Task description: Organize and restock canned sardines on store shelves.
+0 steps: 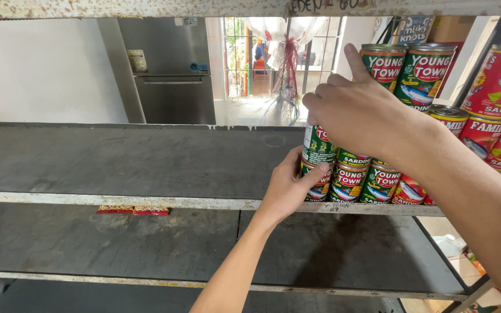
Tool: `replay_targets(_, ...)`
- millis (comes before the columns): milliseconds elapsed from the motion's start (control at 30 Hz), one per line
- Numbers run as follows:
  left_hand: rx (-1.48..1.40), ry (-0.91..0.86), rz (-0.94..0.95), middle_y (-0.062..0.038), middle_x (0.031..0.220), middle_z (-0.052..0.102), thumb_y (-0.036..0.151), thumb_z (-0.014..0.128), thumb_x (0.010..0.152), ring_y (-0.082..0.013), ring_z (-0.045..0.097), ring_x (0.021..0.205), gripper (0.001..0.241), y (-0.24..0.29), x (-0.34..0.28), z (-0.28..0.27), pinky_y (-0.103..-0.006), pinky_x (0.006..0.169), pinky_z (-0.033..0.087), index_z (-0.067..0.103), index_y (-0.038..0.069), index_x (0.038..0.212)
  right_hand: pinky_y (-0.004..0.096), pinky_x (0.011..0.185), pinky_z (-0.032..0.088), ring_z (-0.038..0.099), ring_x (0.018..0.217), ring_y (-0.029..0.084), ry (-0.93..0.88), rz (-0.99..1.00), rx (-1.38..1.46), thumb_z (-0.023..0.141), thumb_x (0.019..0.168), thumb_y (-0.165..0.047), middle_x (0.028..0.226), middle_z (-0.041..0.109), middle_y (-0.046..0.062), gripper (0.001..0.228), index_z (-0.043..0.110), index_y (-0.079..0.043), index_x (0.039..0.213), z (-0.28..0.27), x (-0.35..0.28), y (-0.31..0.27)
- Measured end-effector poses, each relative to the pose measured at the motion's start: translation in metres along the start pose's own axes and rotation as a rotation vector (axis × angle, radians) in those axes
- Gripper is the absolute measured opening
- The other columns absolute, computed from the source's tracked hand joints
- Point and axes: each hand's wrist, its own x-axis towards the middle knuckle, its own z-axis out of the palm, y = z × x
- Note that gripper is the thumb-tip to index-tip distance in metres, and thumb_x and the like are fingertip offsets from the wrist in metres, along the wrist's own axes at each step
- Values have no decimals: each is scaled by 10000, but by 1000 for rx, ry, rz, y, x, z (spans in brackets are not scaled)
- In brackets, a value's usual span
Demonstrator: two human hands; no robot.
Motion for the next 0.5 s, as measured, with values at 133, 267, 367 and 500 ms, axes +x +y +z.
replay_targets(133,-186,-50,-19,-132,1287,682,302,695,950,-161,648,1175,623,-5,2,0,-322,1004,511,494,-22,1441,649,1237,140,642,1112,262,-7,24,54,647,826,-82,938,714,67,190,682,-95,1012,-5,-8,1)
replay_targets(267,-150,-51,2,-140,1288,681,254,693,948,-165,641,1162,611,-6,1,1,-331,1002,510,488,-32,1448,662,1202,109,641,1127,267,48,-31,68,644,734,-22,1022,718,86,410,663,-73,1141,19,-11,12)
replay_targets(367,-133,-52,16,-142,1265,691,226,717,927,-170,648,1143,620,-7,0,2,-334,994,520,489,-37,1440,659,1199,78,630,1143,263,-22,-36,71,645,757,-30,1064,714,91,534,602,-85,1286,8,-6,10)
replay_targets(500,-48,-36,67,-131,1257,698,219,758,907,-157,645,1148,642,-6,-1,4,-312,997,501,490,-27,1436,601,1256,24,575,1217,246,-276,38,63,650,906,-288,1058,724,67,452,593,-148,1332,-14,2,8)
